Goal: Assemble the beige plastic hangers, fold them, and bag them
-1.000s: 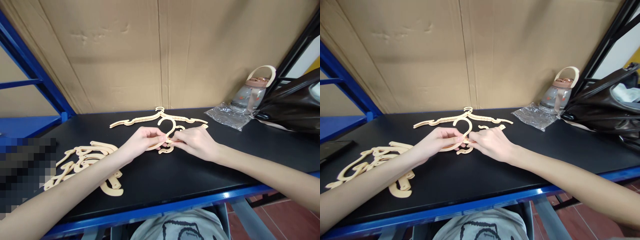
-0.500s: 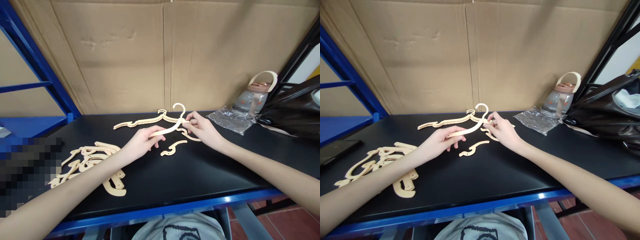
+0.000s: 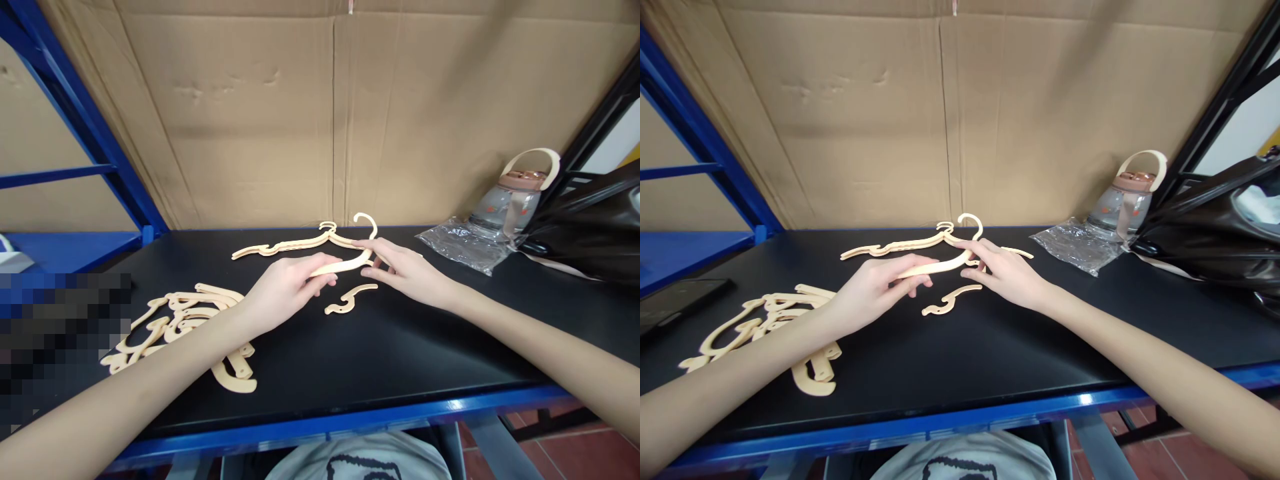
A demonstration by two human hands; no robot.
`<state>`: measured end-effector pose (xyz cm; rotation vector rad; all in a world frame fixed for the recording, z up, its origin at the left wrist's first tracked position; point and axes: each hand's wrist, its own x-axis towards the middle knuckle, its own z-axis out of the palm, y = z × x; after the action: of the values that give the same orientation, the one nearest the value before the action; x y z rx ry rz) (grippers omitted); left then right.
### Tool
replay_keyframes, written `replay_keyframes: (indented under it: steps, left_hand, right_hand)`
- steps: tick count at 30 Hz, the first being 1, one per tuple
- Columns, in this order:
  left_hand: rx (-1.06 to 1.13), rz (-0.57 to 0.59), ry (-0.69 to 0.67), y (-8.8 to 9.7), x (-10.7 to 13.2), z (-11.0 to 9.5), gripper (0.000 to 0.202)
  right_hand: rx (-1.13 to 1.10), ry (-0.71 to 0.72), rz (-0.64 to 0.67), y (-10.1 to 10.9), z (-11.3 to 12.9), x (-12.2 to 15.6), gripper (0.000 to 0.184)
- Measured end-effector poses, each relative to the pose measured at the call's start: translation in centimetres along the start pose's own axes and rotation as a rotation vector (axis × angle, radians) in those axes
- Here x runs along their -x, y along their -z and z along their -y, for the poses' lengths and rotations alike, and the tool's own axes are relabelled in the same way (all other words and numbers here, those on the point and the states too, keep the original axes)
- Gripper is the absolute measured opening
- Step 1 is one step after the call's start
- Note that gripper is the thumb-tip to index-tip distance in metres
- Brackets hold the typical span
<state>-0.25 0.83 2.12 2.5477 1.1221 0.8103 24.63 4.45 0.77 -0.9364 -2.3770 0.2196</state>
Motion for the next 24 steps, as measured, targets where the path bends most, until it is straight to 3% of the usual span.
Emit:
replay_keyframes:
  steps: [4, 11, 14, 18, 21, 24]
  left_hand:
    - [-0.048, -0.018, -0.049, -0.6, 0.1, -0.2, 0.025]
    - [0.019, 0.126, 0.003, -0.8, 0.1, 0.2, 0.051]
    - [0.091, 0.127, -0.027, -0.6, -0.1, 0.4, 0.050]
    - [0.209, 0.036, 0.081, -0.6, -0.5, 0.4, 0.039]
    - [0.253, -0.026, 0.136, -0.9, -0.5, 0.7, 0.034]
    - [0.080, 0.015, 0.099, -1.1, -0.3, 1.2, 0.033]
  right_hand:
    - [0.075, -0.077, -0.058, -0.2, -0.4, -0.2, 0.022]
    - [0.194, -0.197, -0.037, -0.3, -0.6, -0.1, 0.024]
    - [-0.067, -0.231, -0.033, -0.5, -0.5, -0.1, 0.021]
    - [-0.465, -0.284, -0.023, -0.7, -0.1, -0.2, 0.018]
    - [-0.462, -0.291, -0.057, -0.3, -0.2, -0.3, 0.020]
    - [-0.358, -0.321, -0.106, 0.2, -1.0, -0.5, 0.022]
